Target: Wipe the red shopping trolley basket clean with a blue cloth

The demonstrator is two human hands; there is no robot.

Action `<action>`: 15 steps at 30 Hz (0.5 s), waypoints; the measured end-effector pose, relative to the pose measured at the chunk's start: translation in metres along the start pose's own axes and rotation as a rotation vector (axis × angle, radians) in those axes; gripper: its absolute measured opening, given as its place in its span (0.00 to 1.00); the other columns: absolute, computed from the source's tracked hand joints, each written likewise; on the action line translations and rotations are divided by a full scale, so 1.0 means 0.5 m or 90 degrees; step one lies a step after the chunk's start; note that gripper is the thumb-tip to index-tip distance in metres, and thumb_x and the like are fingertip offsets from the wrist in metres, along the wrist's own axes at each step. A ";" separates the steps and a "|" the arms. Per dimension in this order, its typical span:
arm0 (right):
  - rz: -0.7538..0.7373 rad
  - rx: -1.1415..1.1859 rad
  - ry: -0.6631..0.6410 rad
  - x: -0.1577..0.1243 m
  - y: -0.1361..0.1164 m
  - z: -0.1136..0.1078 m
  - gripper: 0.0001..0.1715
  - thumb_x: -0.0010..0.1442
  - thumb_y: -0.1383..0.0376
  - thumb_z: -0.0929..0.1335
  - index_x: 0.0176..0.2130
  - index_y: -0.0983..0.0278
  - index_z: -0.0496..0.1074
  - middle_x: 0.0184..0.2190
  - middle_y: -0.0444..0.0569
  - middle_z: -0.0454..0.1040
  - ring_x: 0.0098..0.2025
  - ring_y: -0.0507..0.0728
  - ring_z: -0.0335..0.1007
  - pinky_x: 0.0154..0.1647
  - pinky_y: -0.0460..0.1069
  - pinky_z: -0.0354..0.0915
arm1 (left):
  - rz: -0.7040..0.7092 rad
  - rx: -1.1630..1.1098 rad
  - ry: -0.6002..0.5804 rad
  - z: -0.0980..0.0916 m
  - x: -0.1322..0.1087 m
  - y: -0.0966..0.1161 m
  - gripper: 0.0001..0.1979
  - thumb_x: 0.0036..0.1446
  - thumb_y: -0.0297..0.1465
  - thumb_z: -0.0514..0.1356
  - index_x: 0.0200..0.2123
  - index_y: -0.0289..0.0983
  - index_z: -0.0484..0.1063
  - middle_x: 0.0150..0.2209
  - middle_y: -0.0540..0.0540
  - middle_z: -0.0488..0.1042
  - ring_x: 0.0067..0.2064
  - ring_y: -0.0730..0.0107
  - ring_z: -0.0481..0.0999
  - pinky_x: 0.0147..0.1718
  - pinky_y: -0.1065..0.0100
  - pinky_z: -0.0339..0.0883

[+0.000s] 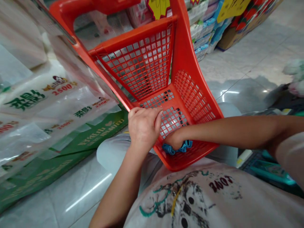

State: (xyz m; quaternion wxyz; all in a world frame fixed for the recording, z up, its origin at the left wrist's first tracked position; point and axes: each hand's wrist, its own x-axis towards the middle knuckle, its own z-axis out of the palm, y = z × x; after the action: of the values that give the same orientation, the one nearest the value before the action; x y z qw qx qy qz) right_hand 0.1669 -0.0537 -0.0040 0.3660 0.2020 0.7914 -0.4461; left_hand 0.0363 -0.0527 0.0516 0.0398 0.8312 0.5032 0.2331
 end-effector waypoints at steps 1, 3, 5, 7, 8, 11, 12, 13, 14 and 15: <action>0.008 -0.002 0.001 0.017 0.004 0.003 0.16 0.51 0.77 0.68 0.41 0.75 0.78 0.39 0.58 0.79 0.38 0.60 0.72 0.38 0.50 0.64 | 0.000 -0.009 0.000 -0.001 -0.009 0.006 0.13 0.68 0.36 0.54 0.43 0.42 0.79 0.37 0.49 0.83 0.38 0.63 0.79 0.50 0.57 0.62; 0.013 0.003 0.011 0.030 0.008 0.004 0.17 0.50 0.79 0.68 0.41 0.75 0.77 0.39 0.58 0.79 0.41 0.60 0.73 0.42 0.50 0.65 | 0.001 -0.030 -0.003 -0.002 -0.023 0.015 0.12 0.68 0.36 0.55 0.43 0.42 0.79 0.35 0.50 0.83 0.37 0.64 0.78 0.50 0.57 0.62; 0.005 0.012 0.012 0.012 0.010 -0.001 0.17 0.49 0.79 0.68 0.40 0.73 0.77 0.38 0.53 0.79 0.41 0.59 0.72 0.43 0.50 0.65 | 0.006 -0.051 -0.001 -0.004 -0.034 0.019 0.12 0.67 0.35 0.55 0.43 0.42 0.79 0.33 0.50 0.82 0.36 0.65 0.77 0.50 0.57 0.62; -0.045 0.040 -0.012 -0.028 0.010 -0.009 0.15 0.49 0.78 0.68 0.38 0.70 0.76 0.34 0.46 0.77 0.38 0.55 0.71 0.42 0.48 0.65 | 0.007 -0.062 0.010 -0.004 -0.041 0.020 0.12 0.67 0.34 0.55 0.44 0.42 0.79 0.33 0.50 0.82 0.35 0.66 0.77 0.48 0.58 0.63; -0.093 0.071 -0.031 -0.049 0.011 -0.012 0.13 0.49 0.78 0.69 0.37 0.69 0.76 0.32 0.43 0.76 0.36 0.54 0.70 0.41 0.46 0.65 | 0.007 -0.064 0.016 -0.004 -0.043 0.020 0.12 0.67 0.34 0.55 0.44 0.42 0.79 0.33 0.50 0.82 0.34 0.66 0.77 0.48 0.58 0.63; -0.207 0.161 -0.057 -0.085 0.013 -0.012 0.10 0.51 0.77 0.68 0.34 0.67 0.73 0.28 0.38 0.72 0.33 0.51 0.66 0.39 0.45 0.64 | 0.008 -0.062 0.022 -0.002 -0.046 0.018 0.12 0.68 0.35 0.55 0.44 0.42 0.79 0.33 0.50 0.82 0.34 0.66 0.77 0.47 0.59 0.63; -0.179 0.166 -0.040 -0.084 0.013 -0.006 0.09 0.51 0.77 0.67 0.33 0.66 0.73 0.27 0.39 0.71 0.33 0.51 0.66 0.39 0.45 0.64 | 0.007 -0.061 0.022 -0.001 -0.047 0.018 0.11 0.68 0.35 0.56 0.44 0.42 0.79 0.33 0.50 0.82 0.34 0.66 0.77 0.47 0.59 0.63; -0.106 0.154 -0.010 -0.079 0.013 0.001 0.09 0.50 0.78 0.68 0.31 0.66 0.73 0.27 0.40 0.72 0.32 0.52 0.66 0.38 0.46 0.64 | 0.008 -0.062 0.022 -0.001 -0.047 0.017 0.11 0.68 0.35 0.56 0.44 0.42 0.79 0.34 0.50 0.82 0.34 0.67 0.77 0.47 0.59 0.62; -0.014 0.134 0.028 -0.071 0.013 0.009 0.09 0.49 0.78 0.69 0.29 0.66 0.73 0.26 0.41 0.72 0.32 0.53 0.67 0.38 0.47 0.64 | 0.010 -0.064 0.022 0.000 -0.048 0.016 0.11 0.68 0.35 0.56 0.44 0.42 0.79 0.34 0.51 0.83 0.34 0.67 0.78 0.47 0.59 0.62; 0.076 0.119 0.076 -0.065 0.013 0.016 0.10 0.46 0.80 0.70 0.27 0.66 0.74 0.26 0.44 0.73 0.32 0.54 0.68 0.38 0.48 0.65 | 0.013 -0.066 0.020 0.000 -0.048 0.015 0.11 0.68 0.35 0.56 0.44 0.42 0.79 0.35 0.51 0.83 0.34 0.67 0.78 0.46 0.59 0.62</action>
State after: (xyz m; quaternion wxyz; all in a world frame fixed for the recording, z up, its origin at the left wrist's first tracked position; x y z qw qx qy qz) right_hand 0.1953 -0.0568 0.0143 0.3239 0.3081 0.7530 -0.4828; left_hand 0.0333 -0.0770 0.0455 0.0725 0.8294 0.4822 0.2726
